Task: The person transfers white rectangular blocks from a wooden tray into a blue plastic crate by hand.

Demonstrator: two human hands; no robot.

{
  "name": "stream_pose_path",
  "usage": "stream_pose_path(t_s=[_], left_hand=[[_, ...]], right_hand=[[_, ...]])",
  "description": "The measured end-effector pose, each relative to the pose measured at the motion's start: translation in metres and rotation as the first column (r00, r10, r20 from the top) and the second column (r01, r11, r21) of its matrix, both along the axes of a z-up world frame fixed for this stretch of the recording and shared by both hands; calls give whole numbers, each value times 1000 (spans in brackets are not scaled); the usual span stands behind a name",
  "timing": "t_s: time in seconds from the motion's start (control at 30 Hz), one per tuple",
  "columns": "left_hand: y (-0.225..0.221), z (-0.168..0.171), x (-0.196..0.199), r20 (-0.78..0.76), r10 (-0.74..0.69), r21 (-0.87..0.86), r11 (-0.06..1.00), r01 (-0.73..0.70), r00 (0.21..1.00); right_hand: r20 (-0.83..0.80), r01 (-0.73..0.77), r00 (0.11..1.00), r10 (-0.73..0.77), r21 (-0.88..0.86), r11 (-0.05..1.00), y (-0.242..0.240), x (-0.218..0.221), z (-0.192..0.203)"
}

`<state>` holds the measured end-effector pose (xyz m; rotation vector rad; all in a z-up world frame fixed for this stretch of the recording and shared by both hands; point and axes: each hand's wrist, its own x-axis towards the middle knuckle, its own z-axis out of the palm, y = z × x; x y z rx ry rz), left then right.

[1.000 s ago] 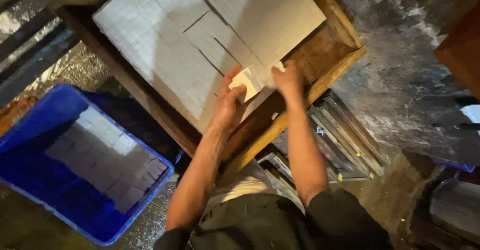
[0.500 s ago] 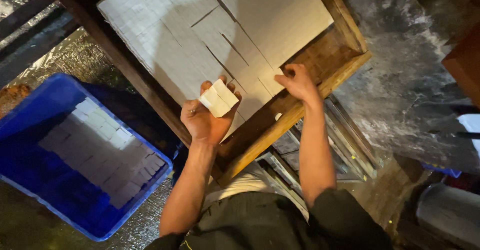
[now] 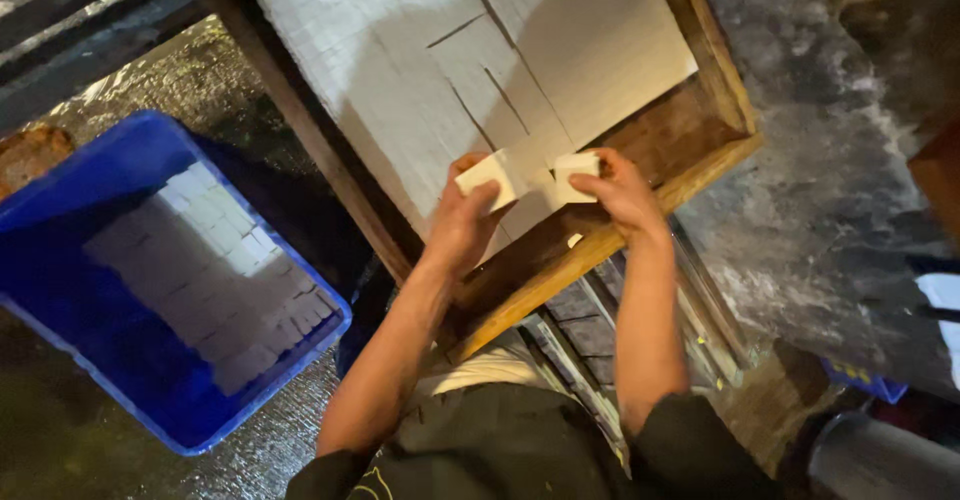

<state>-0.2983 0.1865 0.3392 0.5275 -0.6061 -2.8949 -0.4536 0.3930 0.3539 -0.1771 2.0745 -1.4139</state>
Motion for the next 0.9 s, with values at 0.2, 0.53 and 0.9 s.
stream_pose_path(t_s=[0.2, 0.53, 0.9], left_hand=[[22, -17, -3, 83, 156, -304, 945, -124, 984], [9, -8, 7, 140, 110, 361, 920, -154, 984], [-17, 19, 63, -151, 77, 467, 884, 3, 985]], right_hand=[[163, -109, 972, 167, -316, 942, -24, 27, 66], [-356, 99, 926, -124, -87, 991, -26, 28, -15], [-416, 229, 901, -124, 212, 950, -27, 58, -86]])
